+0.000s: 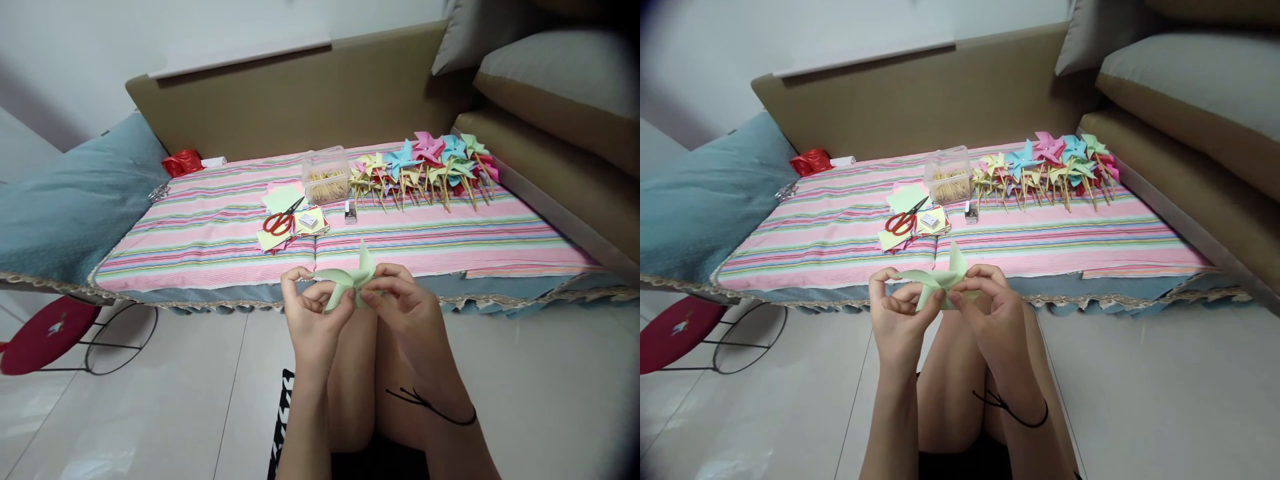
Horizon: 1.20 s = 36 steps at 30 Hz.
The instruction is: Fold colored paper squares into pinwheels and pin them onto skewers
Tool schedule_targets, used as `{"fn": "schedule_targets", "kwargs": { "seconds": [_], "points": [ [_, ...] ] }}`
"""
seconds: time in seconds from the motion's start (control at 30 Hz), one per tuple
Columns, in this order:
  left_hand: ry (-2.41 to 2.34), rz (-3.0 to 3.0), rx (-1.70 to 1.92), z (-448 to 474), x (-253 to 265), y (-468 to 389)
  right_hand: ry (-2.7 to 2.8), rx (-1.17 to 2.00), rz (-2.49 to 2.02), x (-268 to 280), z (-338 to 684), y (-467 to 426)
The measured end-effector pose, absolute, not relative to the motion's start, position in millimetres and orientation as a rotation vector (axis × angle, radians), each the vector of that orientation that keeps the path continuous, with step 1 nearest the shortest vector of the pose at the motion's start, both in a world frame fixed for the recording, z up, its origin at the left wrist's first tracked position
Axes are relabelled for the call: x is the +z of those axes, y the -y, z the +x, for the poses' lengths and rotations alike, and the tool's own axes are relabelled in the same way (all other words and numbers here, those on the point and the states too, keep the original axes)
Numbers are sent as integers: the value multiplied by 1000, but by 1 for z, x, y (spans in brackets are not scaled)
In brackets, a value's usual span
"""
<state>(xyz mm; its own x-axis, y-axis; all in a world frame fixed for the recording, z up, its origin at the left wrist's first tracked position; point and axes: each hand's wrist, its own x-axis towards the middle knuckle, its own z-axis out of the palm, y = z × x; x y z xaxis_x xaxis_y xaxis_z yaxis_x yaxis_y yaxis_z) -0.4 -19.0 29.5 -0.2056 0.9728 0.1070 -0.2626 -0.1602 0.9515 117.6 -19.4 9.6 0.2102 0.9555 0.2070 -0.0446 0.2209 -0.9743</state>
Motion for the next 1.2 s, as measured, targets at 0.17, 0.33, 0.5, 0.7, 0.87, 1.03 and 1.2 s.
{"fn": "schedule_targets", "kwargs": {
  "seconds": [0.17,0.33,0.5,0.7,0.87,1.03,1.2],
  "points": [
    [-1084,1025,1561,-4,27,17,1070,974,-1092,8,113,18],
    [-1080,1022,1547,-6,25,17,1088,982,-1075,7,114,19],
    [-1057,994,1543,-7,25,18,1103,939,-1089,7,116,20],
    [-1072,1006,1540,-8,29,20,1087,937,-1060,9,114,20],
    [-1073,1010,1539,-8,29,21,895,1158,-925,17,112,21],
    [-1077,1037,1499,-9,31,22,870,1266,-925,22,114,25],
    [-1082,1064,1482,-9,33,22,887,1246,-1013,28,115,29]
  ]
}}
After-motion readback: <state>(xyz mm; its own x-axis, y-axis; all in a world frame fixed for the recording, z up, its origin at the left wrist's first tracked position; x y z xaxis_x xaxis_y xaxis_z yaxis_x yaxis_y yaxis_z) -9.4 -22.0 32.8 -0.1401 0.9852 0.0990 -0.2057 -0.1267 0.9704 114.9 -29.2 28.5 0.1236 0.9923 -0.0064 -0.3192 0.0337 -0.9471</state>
